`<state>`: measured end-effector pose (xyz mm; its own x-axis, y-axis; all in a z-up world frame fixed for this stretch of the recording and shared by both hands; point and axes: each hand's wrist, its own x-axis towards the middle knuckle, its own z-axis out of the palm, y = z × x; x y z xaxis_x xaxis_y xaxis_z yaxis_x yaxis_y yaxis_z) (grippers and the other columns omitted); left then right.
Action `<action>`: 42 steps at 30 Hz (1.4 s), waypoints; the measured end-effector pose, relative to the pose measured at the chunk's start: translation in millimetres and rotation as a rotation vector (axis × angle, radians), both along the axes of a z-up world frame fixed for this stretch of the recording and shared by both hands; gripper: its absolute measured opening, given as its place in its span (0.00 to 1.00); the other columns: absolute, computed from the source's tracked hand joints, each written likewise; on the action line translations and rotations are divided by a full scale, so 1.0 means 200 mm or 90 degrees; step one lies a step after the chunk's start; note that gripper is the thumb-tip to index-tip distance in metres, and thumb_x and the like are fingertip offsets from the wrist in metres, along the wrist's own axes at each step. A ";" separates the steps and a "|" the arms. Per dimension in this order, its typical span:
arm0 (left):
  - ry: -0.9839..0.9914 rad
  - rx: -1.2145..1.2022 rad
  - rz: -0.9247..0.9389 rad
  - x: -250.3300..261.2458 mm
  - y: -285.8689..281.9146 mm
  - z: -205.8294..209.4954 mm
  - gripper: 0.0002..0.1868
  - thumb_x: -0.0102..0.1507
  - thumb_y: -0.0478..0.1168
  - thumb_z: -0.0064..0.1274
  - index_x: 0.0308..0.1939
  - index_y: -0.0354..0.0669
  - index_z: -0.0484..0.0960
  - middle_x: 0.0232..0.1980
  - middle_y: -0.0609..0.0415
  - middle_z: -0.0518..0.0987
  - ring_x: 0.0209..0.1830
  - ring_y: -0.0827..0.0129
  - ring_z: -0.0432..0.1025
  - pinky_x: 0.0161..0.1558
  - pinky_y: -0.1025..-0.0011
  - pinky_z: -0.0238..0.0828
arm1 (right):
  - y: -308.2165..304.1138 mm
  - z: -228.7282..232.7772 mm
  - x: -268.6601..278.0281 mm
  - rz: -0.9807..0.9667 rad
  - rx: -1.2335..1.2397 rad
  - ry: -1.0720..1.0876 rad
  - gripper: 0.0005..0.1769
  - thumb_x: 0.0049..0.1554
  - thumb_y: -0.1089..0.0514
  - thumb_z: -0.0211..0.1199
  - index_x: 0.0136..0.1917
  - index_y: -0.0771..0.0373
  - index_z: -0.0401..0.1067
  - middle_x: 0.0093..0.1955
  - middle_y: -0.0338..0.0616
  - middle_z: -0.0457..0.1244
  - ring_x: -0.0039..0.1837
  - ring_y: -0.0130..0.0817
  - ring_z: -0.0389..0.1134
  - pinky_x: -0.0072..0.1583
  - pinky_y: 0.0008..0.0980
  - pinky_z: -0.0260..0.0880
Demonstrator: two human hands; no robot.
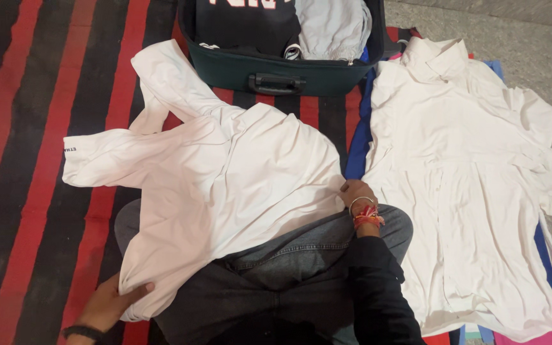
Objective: The person folds a black shirt and a white shirt by hand on a rug and places them into an open suitcase on the floor.
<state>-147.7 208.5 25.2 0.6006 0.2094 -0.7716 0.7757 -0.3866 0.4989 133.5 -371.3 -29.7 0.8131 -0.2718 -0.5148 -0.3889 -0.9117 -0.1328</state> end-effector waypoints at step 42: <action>-0.095 -0.008 0.345 0.11 -0.08 -0.03 0.33 0.67 0.55 0.54 0.66 0.31 0.78 0.54 0.35 0.83 0.50 0.55 0.79 0.52 0.61 0.73 | -0.31 0.20 -0.20 -0.002 0.209 -0.340 0.22 0.58 0.41 0.68 0.54 0.60 0.80 0.53 0.50 0.71 0.52 0.47 0.72 0.53 0.47 0.72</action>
<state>-126.2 192.1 19.0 0.5122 0.5098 -0.6912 0.7824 0.0550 0.6204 94.1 -433.5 10.4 0.9807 -0.1709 -0.0953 -0.1942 -0.7895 -0.5823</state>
